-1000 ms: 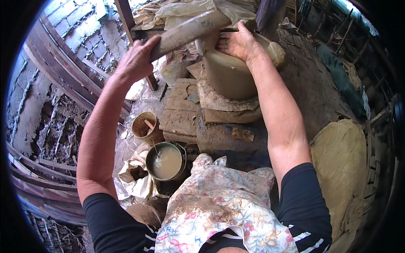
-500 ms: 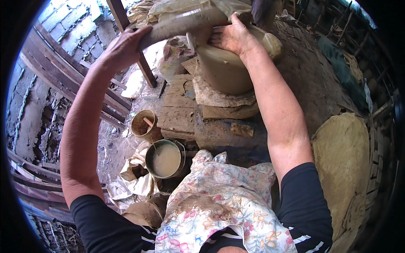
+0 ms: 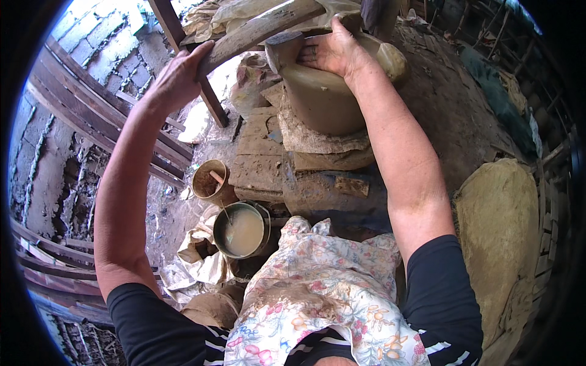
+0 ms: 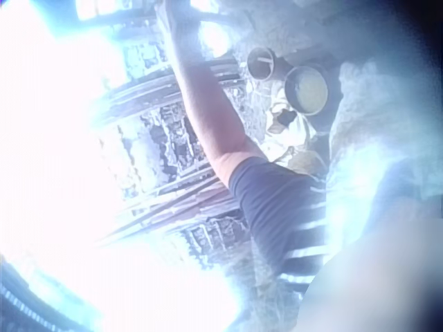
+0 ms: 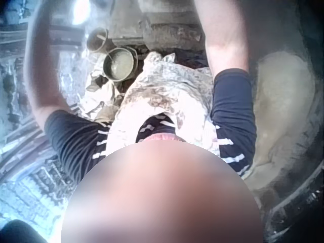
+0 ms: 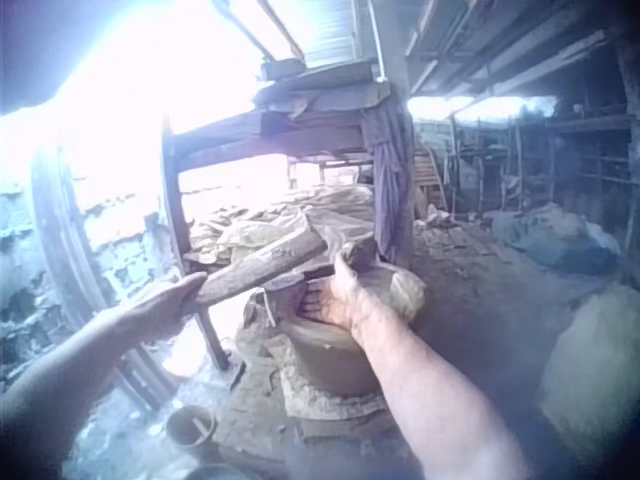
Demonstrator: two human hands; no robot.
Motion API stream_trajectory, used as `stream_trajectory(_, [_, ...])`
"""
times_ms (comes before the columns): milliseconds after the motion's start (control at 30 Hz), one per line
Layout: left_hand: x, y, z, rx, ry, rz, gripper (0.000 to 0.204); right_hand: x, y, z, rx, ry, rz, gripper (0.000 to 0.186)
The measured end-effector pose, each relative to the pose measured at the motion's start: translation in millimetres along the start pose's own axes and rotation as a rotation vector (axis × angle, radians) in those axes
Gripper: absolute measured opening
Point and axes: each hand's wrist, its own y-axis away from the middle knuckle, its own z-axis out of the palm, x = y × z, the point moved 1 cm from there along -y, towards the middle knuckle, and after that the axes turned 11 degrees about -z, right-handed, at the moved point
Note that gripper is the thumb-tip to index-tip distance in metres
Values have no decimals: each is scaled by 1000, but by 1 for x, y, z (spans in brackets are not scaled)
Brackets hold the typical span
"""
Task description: The person walks to a pottery wheel and shapes a clay vessel by hand, using a wooden rib tool to smooth the walls and form the rim. They then use a small tool to punch holes in the base and lift the finished piece.
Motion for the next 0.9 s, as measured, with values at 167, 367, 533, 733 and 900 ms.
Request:
stream_trajectory(167, [1,1,-4,-200,-120,-107,78,1,-5,-4,22,-16,-8,108])
stream_trajectory(367, [-14,-12,-18,-88,-5,28,78,2,-8,-6,-12,33,-21,107])
stream_trajectory(533, [-12,-4,-9,-126,-43,32,79,0,-3,-3,30,1,-7,105])
stream_trajectory(733, [-7,-7,-15,-98,-137,62,68,-1,-2,-2,2,-27,-22,105])
stream_trajectory(900, [-17,-43,-59,-22,-50,183,71,0,-7,-6,156,-97,-2,104])
